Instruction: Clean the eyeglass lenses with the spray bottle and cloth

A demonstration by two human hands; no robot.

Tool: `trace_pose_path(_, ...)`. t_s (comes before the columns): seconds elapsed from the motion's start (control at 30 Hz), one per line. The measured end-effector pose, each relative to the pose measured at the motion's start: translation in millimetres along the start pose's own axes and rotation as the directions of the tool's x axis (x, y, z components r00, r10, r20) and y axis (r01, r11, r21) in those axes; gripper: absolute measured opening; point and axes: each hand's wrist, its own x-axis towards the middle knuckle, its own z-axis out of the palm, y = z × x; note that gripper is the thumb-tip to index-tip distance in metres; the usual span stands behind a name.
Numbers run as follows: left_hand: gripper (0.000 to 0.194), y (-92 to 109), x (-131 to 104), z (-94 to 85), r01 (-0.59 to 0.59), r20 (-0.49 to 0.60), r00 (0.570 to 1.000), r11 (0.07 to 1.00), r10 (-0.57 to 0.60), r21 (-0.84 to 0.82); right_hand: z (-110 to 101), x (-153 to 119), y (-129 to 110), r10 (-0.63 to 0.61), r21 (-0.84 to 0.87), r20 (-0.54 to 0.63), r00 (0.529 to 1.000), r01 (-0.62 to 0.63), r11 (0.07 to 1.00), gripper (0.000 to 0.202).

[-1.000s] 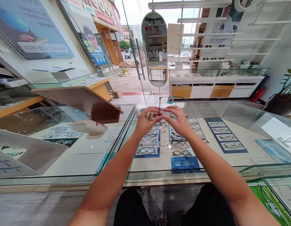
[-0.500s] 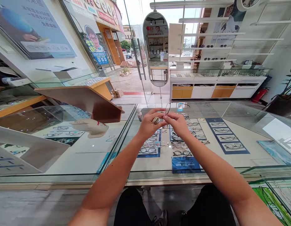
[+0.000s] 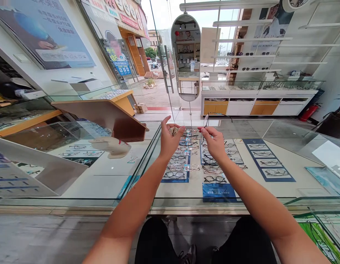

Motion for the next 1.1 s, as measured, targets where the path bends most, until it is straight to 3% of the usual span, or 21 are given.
trace_pose_path(0.07,0.098,-14.2,11.5,-4.7,0.165,-0.114,0.978,0.983,-0.174,-0.08,-4.0,2.8,-0.5,-0.002,-0.014,-0.026,1.0,0.002,1.0,0.04)
trace_pose_path(0.13,0.107,-26.6,22.4,-9.8,0.327,-0.16,0.925,0.937,-0.344,-0.124,-7.3,5.2,0.4,-0.002,-0.022,-0.039,0.999,0.001,1.0,0.041)
trace_pose_path(0.3,0.116,-40.8,36.3,-21.1,0.55,-0.125,0.809,0.815,-0.574,-0.181,-10.0,7.1,3.9,0.0,-0.047,-0.055,0.998,-0.002,0.999,0.043)
trace_pose_path(0.4,0.098,-44.0,38.4,-25.3,0.618,-0.079,0.763,0.759,-0.642,-0.204,-9.4,6.7,4.4,0.004,-0.05,-0.059,0.998,-0.007,0.999,0.044)
trace_pose_path(0.57,0.058,-51.0,40.5,-26.6,0.665,-0.029,0.733,0.724,-0.68,-0.184,-9.4,7.2,3.6,0.007,-0.048,-0.067,0.998,-0.01,0.999,0.044)
trace_pose_path(0.77,0.044,-58.5,39.4,-26.3,0.655,-0.053,0.744,0.743,-0.666,-0.135,-10.9,8.8,4.4,-0.001,-0.045,-0.074,0.997,-0.002,0.999,0.044)
trace_pose_path(1.1,0.041,-44.3,43.4,-29.0,0.399,-0.225,0.884,0.912,-0.409,-0.093,-13.6,10.4,1.9,0.029,0.008,-0.061,0.998,-0.029,1.0,0.042)
